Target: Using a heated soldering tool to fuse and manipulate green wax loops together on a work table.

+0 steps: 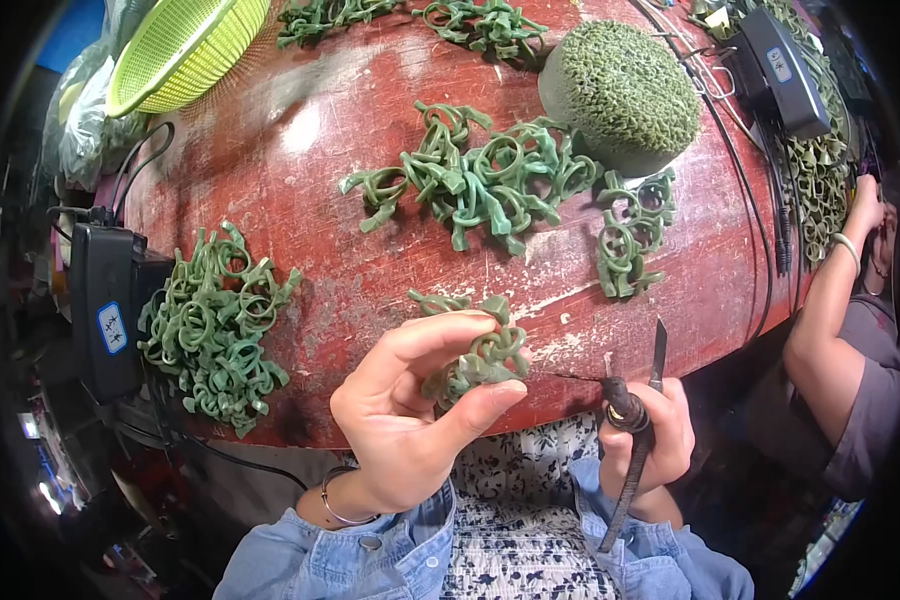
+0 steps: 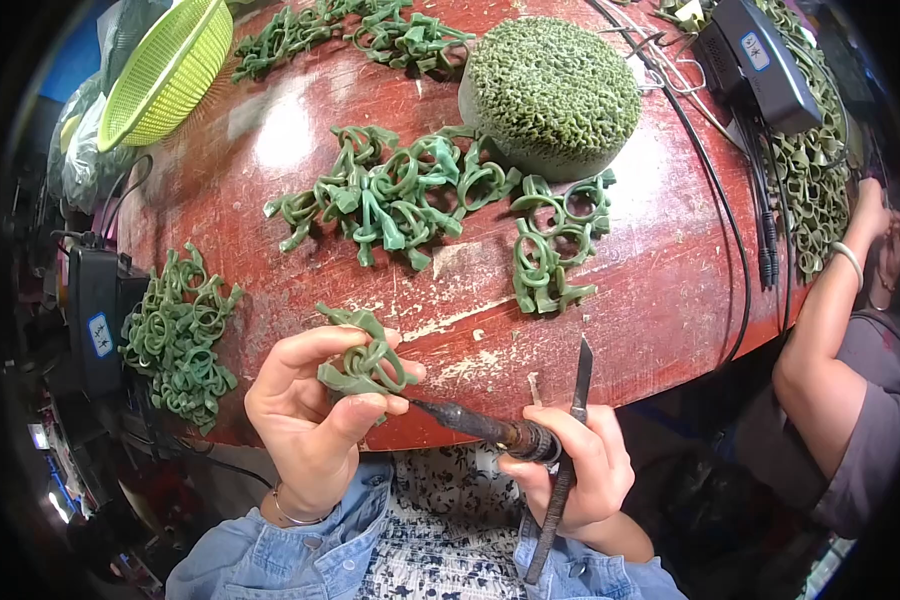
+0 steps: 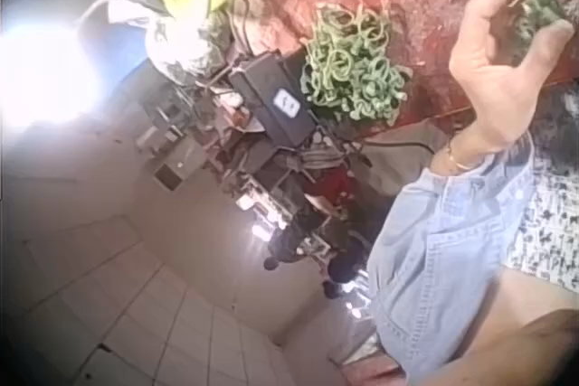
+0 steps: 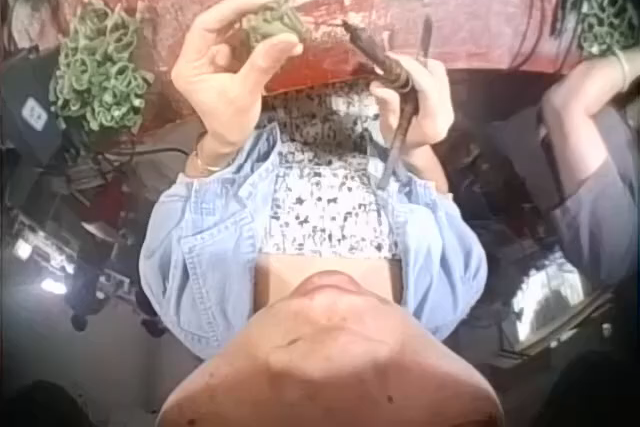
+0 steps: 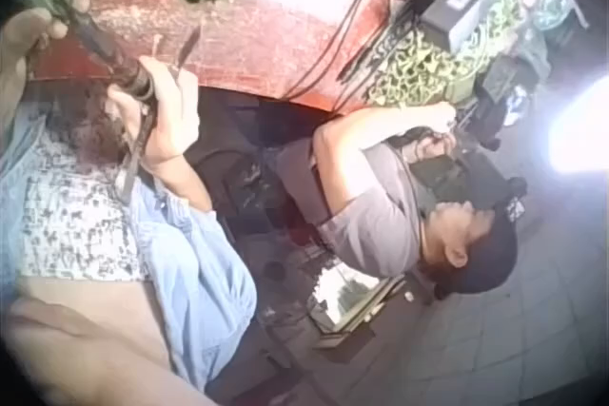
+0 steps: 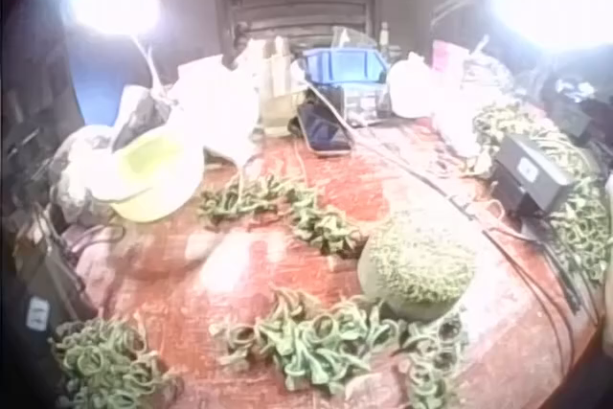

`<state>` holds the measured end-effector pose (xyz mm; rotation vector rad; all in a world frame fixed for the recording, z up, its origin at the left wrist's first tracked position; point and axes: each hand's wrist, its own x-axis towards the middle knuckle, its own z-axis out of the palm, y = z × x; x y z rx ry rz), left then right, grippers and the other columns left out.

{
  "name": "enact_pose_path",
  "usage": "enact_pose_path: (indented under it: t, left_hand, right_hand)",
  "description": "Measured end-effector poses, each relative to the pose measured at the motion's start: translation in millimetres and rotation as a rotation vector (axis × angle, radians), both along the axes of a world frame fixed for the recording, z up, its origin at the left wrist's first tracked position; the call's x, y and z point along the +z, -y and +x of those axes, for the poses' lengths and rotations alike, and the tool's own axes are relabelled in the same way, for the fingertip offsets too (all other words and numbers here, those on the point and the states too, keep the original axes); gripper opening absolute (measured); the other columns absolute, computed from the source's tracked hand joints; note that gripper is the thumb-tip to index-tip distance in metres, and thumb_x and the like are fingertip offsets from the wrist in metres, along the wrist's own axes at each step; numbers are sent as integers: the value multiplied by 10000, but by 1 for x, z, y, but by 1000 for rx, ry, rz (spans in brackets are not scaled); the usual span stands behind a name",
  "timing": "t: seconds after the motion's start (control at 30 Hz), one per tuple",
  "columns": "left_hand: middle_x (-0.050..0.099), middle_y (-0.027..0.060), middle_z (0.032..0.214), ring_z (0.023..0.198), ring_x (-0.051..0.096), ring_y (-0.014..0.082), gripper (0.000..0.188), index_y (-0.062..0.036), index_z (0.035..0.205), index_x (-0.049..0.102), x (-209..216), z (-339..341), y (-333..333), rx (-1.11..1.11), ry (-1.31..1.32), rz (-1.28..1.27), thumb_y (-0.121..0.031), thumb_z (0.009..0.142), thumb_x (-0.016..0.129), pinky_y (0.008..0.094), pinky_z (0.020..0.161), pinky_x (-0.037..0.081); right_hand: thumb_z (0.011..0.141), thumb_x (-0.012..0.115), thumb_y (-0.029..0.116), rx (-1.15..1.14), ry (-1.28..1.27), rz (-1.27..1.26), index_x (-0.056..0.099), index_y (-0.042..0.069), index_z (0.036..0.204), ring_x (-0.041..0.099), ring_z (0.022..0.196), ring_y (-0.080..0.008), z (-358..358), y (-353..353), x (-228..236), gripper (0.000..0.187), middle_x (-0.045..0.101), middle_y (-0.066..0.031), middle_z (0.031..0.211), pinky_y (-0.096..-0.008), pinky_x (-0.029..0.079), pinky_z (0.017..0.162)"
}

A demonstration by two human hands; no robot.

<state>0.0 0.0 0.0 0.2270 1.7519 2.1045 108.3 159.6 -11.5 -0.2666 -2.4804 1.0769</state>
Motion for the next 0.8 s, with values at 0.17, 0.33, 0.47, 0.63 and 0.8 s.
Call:
enact_pose_path:
  t: [0.17, 0.33, 0.47, 0.63, 0.8]
  left_hand:
    - [543, 218, 1024, 892, 597, 316, 362, 57, 1071, 455, 1, 2, -2, 2, -28, -26, 37, 744, 606, 311, 675, 555]
    - [540, 208, 1021, 885, 599, 301, 369, 63, 1068, 461, -2, 1, -3, -25, -76, -38, 47, 731, 611, 312, 684, 552]
    - [554, 137, 1019, 910, 557, 156, 366, 56, 1021, 548, 9, 2, -5, -10, 48, -7, 50, 682, 686, 259, 772, 463]
    - [557, 160, 892, 774, 621, 240, 330, 69, 996, 493, 1, 3, -5, 13, 49, 20, -41, 730, 656, 273, 598, 546]
    - [571, 156, 830, 701, 627, 234, 319, 61, 972, 497, 8, 4, -10, 24, 158, 170, -87, 744, 663, 254, 538, 533]
  right_hand:
    - [727, 698, 284, -89, 22, -279, 587, -31, 890, 567, 536, -146, 5, 3, 2, 371, 583, -74, 648, -236, 441, 487]
    - [707, 717, 272, -100, 43, -328, 590, -30, 902, 590, 565, -140, -6, 9, 10, 382, 608, -92, 713, -231, 452, 509]
    - [680, 738, 267, -101, 48, -411, 589, -30, 928, 610, 612, -141, -13, 14, 19, 414, 627, -105, 782, -233, 468, 552]
    - [679, 722, 141, -74, 209, -569, 599, -40, 912, 596, 604, -113, -7, 2, 31, 320, 631, -93, 739, -210, 454, 537]
    - [702, 564, -34, -83, 445, -1202, 595, -81, 934, 429, 403, -39, -7, -15, 43, 238, 510, -10, 519, -190, 304, 375]
